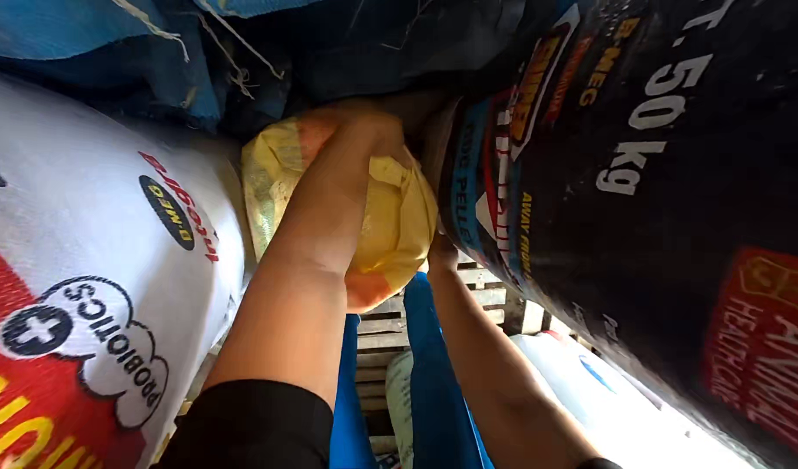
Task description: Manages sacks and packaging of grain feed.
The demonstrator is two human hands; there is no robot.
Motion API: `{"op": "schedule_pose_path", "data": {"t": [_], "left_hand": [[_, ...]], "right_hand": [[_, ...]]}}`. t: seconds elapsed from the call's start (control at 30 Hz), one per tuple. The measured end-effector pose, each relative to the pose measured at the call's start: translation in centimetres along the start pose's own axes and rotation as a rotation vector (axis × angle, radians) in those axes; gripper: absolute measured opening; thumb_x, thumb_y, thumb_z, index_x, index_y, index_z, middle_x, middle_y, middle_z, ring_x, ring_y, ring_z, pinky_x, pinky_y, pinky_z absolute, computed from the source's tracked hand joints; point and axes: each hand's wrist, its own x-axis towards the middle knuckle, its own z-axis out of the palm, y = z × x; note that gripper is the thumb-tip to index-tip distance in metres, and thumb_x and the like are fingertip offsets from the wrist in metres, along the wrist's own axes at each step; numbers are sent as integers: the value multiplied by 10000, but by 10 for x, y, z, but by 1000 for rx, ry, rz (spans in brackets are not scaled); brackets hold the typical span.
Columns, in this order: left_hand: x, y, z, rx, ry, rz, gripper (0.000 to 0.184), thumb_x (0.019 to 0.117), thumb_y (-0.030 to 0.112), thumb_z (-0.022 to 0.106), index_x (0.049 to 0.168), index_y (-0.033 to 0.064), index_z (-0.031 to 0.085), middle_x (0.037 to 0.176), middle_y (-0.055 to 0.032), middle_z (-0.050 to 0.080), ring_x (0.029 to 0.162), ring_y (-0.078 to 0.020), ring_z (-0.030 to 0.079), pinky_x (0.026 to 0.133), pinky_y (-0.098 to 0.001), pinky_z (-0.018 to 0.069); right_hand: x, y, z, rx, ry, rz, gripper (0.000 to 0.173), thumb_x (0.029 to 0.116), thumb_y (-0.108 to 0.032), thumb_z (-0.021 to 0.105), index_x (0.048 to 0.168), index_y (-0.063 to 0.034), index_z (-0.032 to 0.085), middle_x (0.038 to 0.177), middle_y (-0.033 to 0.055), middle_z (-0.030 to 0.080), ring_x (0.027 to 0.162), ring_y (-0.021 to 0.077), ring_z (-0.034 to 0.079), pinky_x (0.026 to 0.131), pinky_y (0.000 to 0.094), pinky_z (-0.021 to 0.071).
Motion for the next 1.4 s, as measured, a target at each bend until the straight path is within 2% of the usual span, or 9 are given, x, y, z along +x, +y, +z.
{"op": "schedule_pose_path", "data": {"t": [0.23, 0.33, 0.53, 0.67, 0.8, 0.93, 1.13, 1.27, 1.4], "left_hand": [[-13, 15, -14, -375, 31, -120, 423, 1002, 383, 624, 1225, 30, 690, 1243, -171, 665, 1195, -312, 607, 1015, -589, 452], [-15, 20, -9, -411, 64, 8, 368, 1072, 327, 474, 1177, 49, 692, 1172, -138, 672, 1104, -265, 631, 958, -537, 485], [-48, 36, 17, -436, 752, -63, 420, 1005, 264, 585, 1412, 162, 616, 1527, -114, 509, 1426, -286, 461, 1156, -526, 392], [-81, 10, 83, -214, 1245, -386, 375, 966, 258, 647, 1338, 243, 684, 1590, -178, 437, 1522, -479, 252, 1160, -740, 212], [-90, -49, 123, -123, 1082, -749, 640, 928, 252, 686, 1537, 287, 493, 1651, -318, 215, 1500, -609, 149, 1067, -870, 135], [-90, -96, 97, -350, 824, -776, 418, 1080, 266, 473, 1477, 182, 572, 1403, -236, 609, 1327, -429, 559, 1117, -672, 364], [-84, -170, 62, -1214, 794, -786, 273, 982, 121, 566, 1227, 9, 613, 1222, -158, 616, 1097, -246, 595, 915, -448, 515], [-80, -162, 63, -592, 665, -1014, 393, 1069, 212, 464, 1381, 3, 577, 1425, -257, 569, 1346, -395, 538, 1089, -596, 437], [-88, -118, 69, -271, 1150, -941, 457, 987, 170, 502, 1423, 72, 595, 1412, -256, 583, 1350, -405, 536, 1139, -524, 410]], "right_hand": [[-82, -41, 50, -279, 360, -861, 729, 886, -384, 703, 1400, 100, 521, 1496, 355, 412, 1411, 502, 389, 1149, 599, 359], [-58, -103, 81, -404, 318, -841, 990, 879, -433, 725, 1548, 136, 268, 1621, 390, 186, 1522, 548, 168, 1238, 623, 178], [19, -159, 112, -373, 306, -735, 559, 987, -271, 528, 1466, 16, 521, 1554, 180, 485, 1527, 368, 303, 1271, 518, 162], [20, -170, 104, -209, 145, -707, 441, 1096, -283, 406, 1299, 25, 648, 1255, 243, 675, 1249, 375, 608, 1120, 520, 415], [32, -182, 94, -140, -39, -578, 613, 1121, -437, 262, 1145, 4, 686, 1096, 195, 703, 1067, 296, 673, 966, 528, 509], [52, -194, 92, -149, -171, -470, 680, 1102, -522, 290, 1173, 32, 676, 1188, 234, 668, 1145, 316, 637, 999, 543, 490], [69, -200, 95, -52, -35, -239, 743, 1025, -674, 375, 1252, -31, 673, 1288, 200, 652, 1236, 321, 607, 1032, 554, 482], [56, -182, 92, -10, 71, -505, 540, 1084, -449, 439, 1427, -45, 542, 1233, 156, 676, 1114, 235, 672, 987, 417, 545], [-10, -142, 62, -94, 129, -925, 513, 1040, -298, 549, 1443, 20, 527, 1446, 221, 554, 1374, 283, 517, 1157, 394, 423]]}}
